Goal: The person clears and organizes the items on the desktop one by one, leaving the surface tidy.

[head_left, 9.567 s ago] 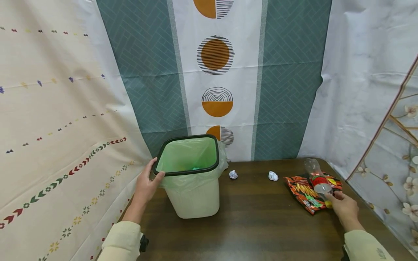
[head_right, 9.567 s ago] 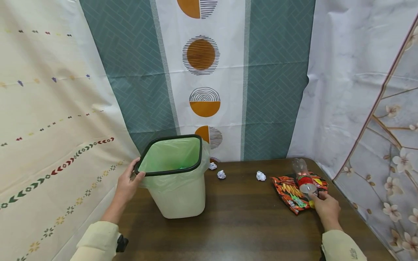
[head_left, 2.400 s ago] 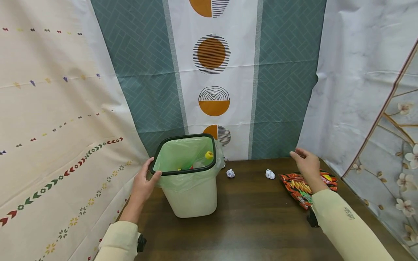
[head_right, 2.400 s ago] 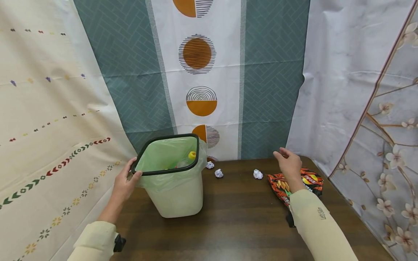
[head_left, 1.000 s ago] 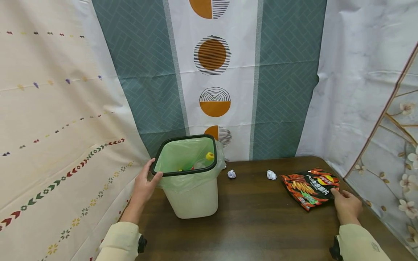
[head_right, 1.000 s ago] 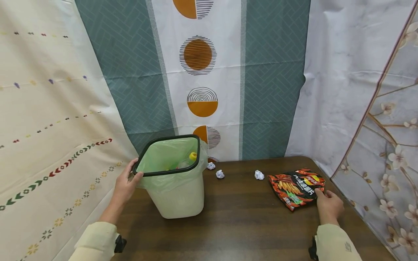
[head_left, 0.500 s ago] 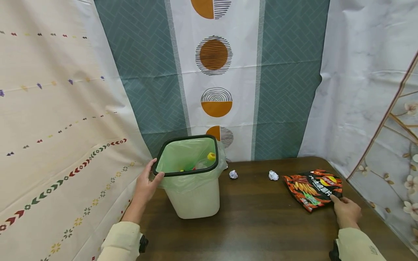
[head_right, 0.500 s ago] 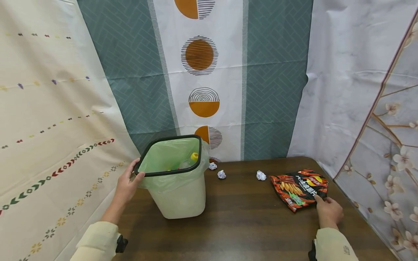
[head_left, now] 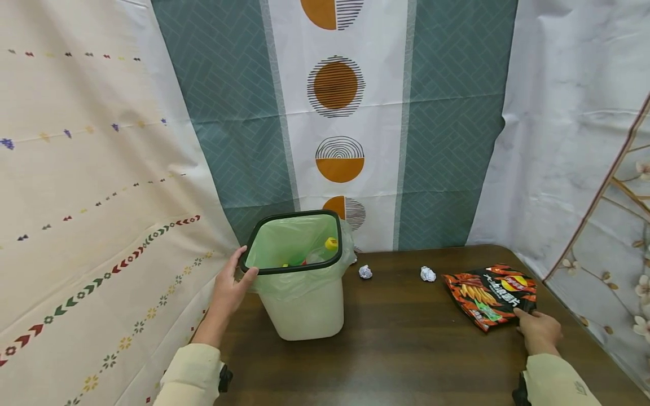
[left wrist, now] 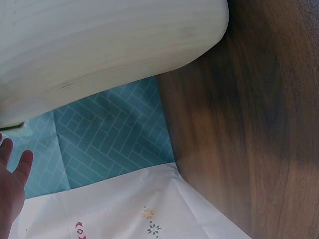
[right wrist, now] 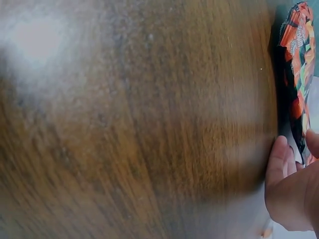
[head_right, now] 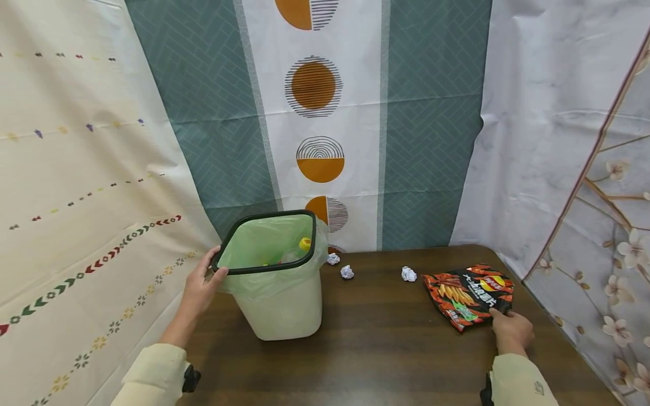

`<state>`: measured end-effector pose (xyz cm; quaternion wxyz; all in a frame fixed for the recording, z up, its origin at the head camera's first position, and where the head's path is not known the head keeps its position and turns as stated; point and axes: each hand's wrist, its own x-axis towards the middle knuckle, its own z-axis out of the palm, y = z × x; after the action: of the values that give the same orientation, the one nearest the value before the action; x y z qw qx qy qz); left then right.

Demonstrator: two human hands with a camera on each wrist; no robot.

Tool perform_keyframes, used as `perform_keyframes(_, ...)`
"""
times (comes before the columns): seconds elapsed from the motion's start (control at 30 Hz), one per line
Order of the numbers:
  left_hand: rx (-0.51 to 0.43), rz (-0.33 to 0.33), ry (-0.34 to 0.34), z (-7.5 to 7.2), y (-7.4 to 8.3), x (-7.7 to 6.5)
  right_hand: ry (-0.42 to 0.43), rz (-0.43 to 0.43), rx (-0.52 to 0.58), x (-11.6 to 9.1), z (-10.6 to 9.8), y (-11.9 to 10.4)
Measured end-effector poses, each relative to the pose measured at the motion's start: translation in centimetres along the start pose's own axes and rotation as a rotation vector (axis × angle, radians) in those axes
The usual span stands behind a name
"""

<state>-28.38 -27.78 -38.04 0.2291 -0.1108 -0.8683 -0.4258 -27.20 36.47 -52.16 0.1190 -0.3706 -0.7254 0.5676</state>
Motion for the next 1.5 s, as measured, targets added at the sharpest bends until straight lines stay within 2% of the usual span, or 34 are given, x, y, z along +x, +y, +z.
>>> perform_keyframes(0.2, 0.003, -0.002, -0.003, 0.2, -0.1, 0.1, -0.005, 0.016, 0.042, 0.1, 0.1, 0.0)
perform_keyframes(0.37, -0.002, -0.002, -0.008, 0.2, 0.0, 0.0, -0.003, 0.036, 0.146, 0.2, 0.6, -0.2)
perform_keyframes(0.47, -0.005, -0.001, -0.012, 0.2, 0.1, 0.0, 0.0, 0.019, 0.165, 0.2, 0.8, -0.5)
perform_keyframes(0.7, -0.001, -0.006, -0.011, 0.2, 0.0, 0.0, 0.066, -0.008, 0.218, 0.1, 1.4, -2.3)
perform_keyframes(0.97, 0.003, 0.005, -0.003, 0.1, 0.0, 0.2, 0.092, -0.035, 0.289, -0.5, 2.0, -4.4)
perform_keyframes(1.13, -0.005, 0.009, 0.003, 0.1, -0.1, 0.3, 0.063, -0.081, 0.355, -1.2, 2.5, -6.0)
perform_keyframes(1.5, 0.014, 0.014, 0.008, 0.1, -0.4, 0.3, -0.014, -0.263, 0.379, -3.3, 4.7, -9.3)
